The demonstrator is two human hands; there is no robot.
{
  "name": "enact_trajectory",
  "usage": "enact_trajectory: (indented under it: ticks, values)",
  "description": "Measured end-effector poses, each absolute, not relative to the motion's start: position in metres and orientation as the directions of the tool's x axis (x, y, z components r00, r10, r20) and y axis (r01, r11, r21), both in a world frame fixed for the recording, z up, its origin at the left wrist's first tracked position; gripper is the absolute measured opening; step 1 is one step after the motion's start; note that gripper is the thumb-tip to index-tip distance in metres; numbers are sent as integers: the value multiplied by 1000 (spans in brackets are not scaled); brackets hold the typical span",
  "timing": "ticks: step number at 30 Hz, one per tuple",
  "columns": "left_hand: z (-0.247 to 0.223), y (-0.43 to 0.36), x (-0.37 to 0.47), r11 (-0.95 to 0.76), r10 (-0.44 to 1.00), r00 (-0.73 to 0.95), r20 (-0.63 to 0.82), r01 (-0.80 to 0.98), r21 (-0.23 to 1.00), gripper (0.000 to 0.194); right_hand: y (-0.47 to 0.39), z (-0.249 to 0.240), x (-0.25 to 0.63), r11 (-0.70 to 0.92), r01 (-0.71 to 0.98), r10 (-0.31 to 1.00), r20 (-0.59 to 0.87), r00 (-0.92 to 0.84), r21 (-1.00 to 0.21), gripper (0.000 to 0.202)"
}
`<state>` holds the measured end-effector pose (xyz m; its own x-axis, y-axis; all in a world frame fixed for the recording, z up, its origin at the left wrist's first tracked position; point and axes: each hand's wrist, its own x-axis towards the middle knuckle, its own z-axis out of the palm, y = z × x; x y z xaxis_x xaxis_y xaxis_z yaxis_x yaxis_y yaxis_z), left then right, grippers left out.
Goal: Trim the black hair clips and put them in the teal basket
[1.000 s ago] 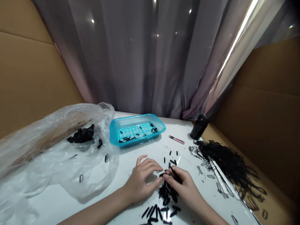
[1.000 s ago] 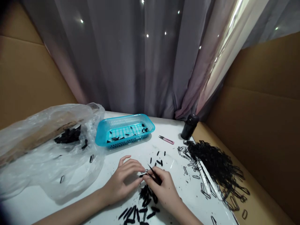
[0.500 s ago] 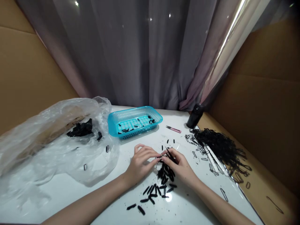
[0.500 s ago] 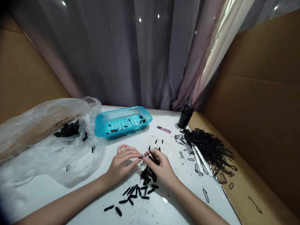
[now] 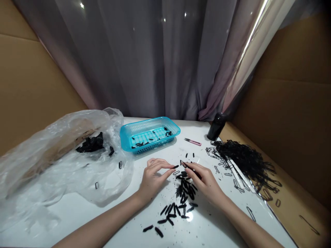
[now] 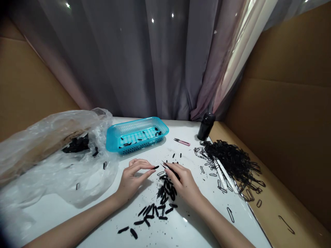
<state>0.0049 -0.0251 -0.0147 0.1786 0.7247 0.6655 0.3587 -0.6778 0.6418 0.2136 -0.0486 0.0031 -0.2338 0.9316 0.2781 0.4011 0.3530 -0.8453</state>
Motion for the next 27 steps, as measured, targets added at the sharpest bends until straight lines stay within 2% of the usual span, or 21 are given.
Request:
enact_trajectory:
  ticks: [3, 7, 10, 12, 15, 21, 27]
  values:
    - [-13, -24, 4, -704, 690, 192, 698, 403, 585, 6, -48, 0, 215, 389, 437, 919, 305, -252, -811, 33]
    - [-2, -6, -14, -711, 535, 141, 833, 607, 354, 5, -47, -2, 217, 412, 470, 910, 328, -254, -780, 31]
    - [6, 17, -40, -467, 507, -13, 862, 836, 287, 12, -47, 0, 218, 419, 483, 908, 339, -247, -769, 31]
    - [7, 29, -54, -325, 564, -41, 825, 907, 267, 17, -47, 1, 219, 419, 488, 908, 340, -244, -766, 31]
    - [5, 37, -63, -299, 620, -22, 784, 918, 262, 20, -45, 1, 220, 420, 493, 908, 342, -244, -762, 30]
    - [-3, 35, -58, -371, 711, 118, 694, 900, 228, 21, -39, -1, 225, 405, 494, 914, 342, -217, -770, 31]
    - [-8, 34, -56, -450, 729, 226, 646, 870, 202, 24, -34, 0, 231, 357, 463, 933, 336, -131, -811, 36]
